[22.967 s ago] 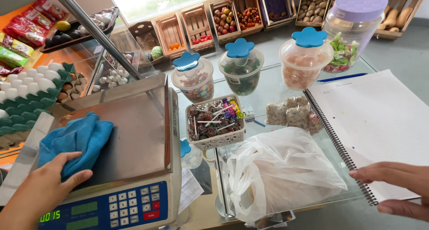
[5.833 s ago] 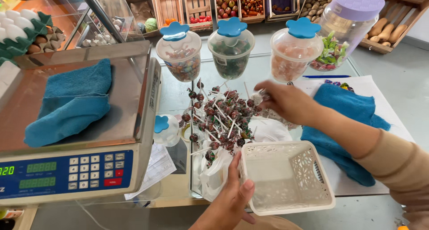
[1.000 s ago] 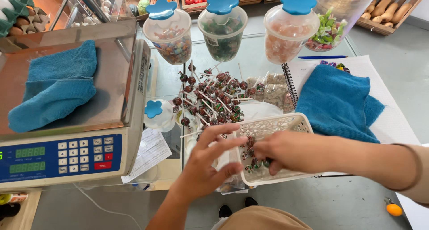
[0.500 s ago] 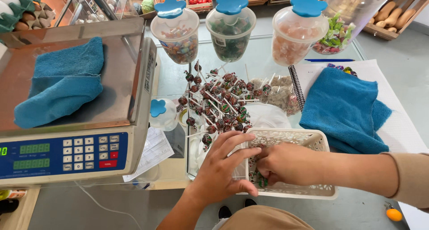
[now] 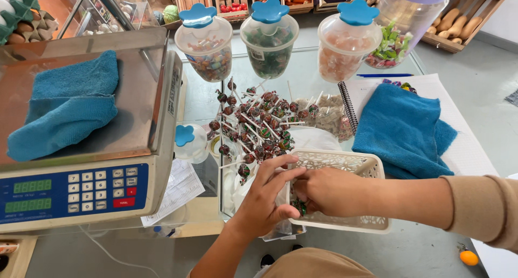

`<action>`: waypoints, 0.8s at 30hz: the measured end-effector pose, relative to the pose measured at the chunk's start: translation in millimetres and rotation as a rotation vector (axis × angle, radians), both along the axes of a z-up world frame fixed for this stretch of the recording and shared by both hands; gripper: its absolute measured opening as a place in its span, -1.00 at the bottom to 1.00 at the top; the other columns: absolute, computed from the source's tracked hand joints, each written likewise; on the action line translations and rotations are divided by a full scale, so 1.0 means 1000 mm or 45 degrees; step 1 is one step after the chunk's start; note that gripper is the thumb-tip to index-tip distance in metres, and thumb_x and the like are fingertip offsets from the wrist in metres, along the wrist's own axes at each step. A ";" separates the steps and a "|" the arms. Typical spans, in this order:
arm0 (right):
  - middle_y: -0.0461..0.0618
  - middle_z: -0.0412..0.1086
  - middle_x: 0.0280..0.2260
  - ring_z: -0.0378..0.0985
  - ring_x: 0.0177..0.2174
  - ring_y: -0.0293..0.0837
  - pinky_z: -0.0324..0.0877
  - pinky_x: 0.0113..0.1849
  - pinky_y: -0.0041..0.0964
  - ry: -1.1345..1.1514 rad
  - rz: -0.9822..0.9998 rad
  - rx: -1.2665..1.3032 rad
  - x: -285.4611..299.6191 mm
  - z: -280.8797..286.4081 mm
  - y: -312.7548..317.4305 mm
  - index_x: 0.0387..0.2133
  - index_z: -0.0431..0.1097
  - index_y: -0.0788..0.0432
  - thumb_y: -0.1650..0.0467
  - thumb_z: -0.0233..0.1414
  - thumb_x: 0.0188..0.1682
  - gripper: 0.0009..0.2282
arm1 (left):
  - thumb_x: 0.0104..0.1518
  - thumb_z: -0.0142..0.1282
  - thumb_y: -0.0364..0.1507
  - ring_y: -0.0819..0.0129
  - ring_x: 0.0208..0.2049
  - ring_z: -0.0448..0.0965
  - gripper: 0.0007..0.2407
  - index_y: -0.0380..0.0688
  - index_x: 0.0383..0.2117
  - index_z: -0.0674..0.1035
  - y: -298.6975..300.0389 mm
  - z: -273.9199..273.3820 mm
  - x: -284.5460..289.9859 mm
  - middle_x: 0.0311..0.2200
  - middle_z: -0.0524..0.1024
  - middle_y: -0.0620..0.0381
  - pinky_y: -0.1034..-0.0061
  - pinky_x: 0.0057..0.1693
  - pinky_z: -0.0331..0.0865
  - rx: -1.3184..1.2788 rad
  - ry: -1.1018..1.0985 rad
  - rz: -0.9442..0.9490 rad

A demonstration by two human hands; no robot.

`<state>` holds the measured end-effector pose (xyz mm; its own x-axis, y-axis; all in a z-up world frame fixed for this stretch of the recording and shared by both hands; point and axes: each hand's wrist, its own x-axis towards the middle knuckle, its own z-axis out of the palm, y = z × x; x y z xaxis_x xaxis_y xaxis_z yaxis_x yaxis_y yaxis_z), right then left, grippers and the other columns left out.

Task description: The person picks up lollipops from a white basket and arranges them into a clear plastic bag placed on a digital scale. They handle the candies by hand, occasionally using a blue cloth to wipe the scale's surface. The person continues to transfer the lollipops from the basket into the bag throughout the video.

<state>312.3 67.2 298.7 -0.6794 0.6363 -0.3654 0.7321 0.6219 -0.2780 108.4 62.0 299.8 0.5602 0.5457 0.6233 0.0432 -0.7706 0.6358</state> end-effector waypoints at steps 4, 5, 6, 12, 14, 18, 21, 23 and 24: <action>0.16 0.29 -0.26 0.42 -0.35 0.18 0.28 -0.37 0.06 0.038 -0.055 -0.123 -0.003 0.024 -0.007 -0.40 0.30 0.18 0.29 0.15 -0.16 -0.76 | 0.19 -0.46 0.07 0.05 0.14 0.27 -0.34 -0.35 0.01 0.40 -0.003 0.003 0.002 0.06 0.22 -0.16 0.25 0.14 0.32 -0.010 -0.038 0.012; 0.16 0.29 -0.26 0.42 -0.35 0.18 0.28 -0.37 0.06 0.037 -0.056 -0.117 -0.001 0.031 -0.008 -0.40 0.30 0.18 0.29 0.15 -0.16 -0.76 | 0.19 -0.46 0.07 0.05 0.14 0.27 -0.34 -0.35 0.01 0.40 -0.002 0.004 0.002 0.06 0.22 -0.16 0.25 0.14 0.32 -0.005 -0.039 0.011; 0.11 0.28 -0.19 0.42 -0.27 0.14 0.28 -0.26 0.01 0.049 -0.039 -0.132 0.002 0.037 -0.010 -0.27 0.32 0.13 0.28 0.12 -0.14 -0.75 | 0.20 -0.49 0.07 0.05 0.14 0.27 -0.35 -0.33 0.01 0.41 -0.003 0.005 0.001 0.06 0.22 -0.17 0.25 0.13 0.32 0.004 -0.041 0.016; -0.15 0.50 -0.34 0.56 -0.37 -0.20 0.40 -0.24 -0.29 0.291 -0.353 0.197 0.045 0.105 0.040 -0.28 0.46 0.00 0.46 0.01 -0.12 -0.83 | 0.25 -0.49 -0.04 0.09 0.12 0.30 -0.49 -0.19 -0.03 0.42 0.015 0.010 -0.004 0.09 0.26 -0.14 0.17 0.20 0.25 0.089 -0.035 0.160; -0.11 0.50 -0.42 0.53 -0.43 -0.21 0.40 -0.31 -0.30 0.339 -0.517 0.447 0.062 0.098 0.076 -0.28 0.45 0.03 0.57 -0.03 -0.14 -0.77 | 0.27 -0.36 -0.16 0.12 0.07 0.36 -0.62 -0.17 -0.10 0.44 0.035 0.019 -0.002 0.05 0.32 -0.09 0.17 0.20 0.28 0.133 -0.072 0.253; 0.05 0.35 -0.10 0.53 -0.28 0.16 0.49 -0.30 0.09 0.046 -0.249 0.563 0.062 0.050 0.120 -0.09 0.34 0.02 0.48 0.13 -0.26 -0.60 | 0.18 -0.03 -0.42 0.28 -0.23 0.55 -0.84 0.01 -0.15 0.52 0.092 0.027 0.022 -0.21 0.44 0.16 0.44 -0.14 0.47 0.459 0.257 0.442; 0.04 0.32 -0.12 0.54 -0.34 0.17 0.48 -0.33 0.09 0.062 -0.202 0.582 0.070 -0.001 0.144 -0.13 0.35 0.00 0.40 0.08 -0.16 -0.71 | 0.15 0.02 -0.44 0.29 -0.27 0.58 -0.84 0.00 -0.16 0.54 0.104 0.044 0.039 -0.26 0.49 0.12 0.45 -0.18 0.50 0.313 0.533 0.421; 0.06 0.33 -0.20 0.54 -0.43 0.26 0.47 -0.40 0.15 0.128 -0.147 0.684 0.076 -0.015 0.153 -0.21 0.36 0.02 0.36 0.03 -0.10 -0.81 | 0.16 0.00 -0.43 0.27 -0.26 0.59 -0.84 -0.02 -0.18 0.57 0.106 0.051 0.042 -0.25 0.52 0.04 0.41 -0.16 0.51 0.178 0.657 0.407; 0.05 0.35 -0.25 0.55 -0.44 0.22 0.49 -0.40 0.08 0.130 -0.171 0.725 0.077 -0.009 0.147 -0.22 0.36 0.05 0.38 0.01 -0.08 -0.83 | 0.16 0.01 -0.43 0.27 -0.25 0.59 -0.85 0.00 -0.19 0.58 0.109 0.047 0.043 -0.25 0.53 0.06 0.40 -0.15 0.50 0.154 0.594 0.427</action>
<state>389.2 214.4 289.4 -0.5934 0.7957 0.1213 0.8016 0.5979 -0.0008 151.3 170.6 347.0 0.5991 0.6811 0.4211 0.5517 -0.7322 0.3994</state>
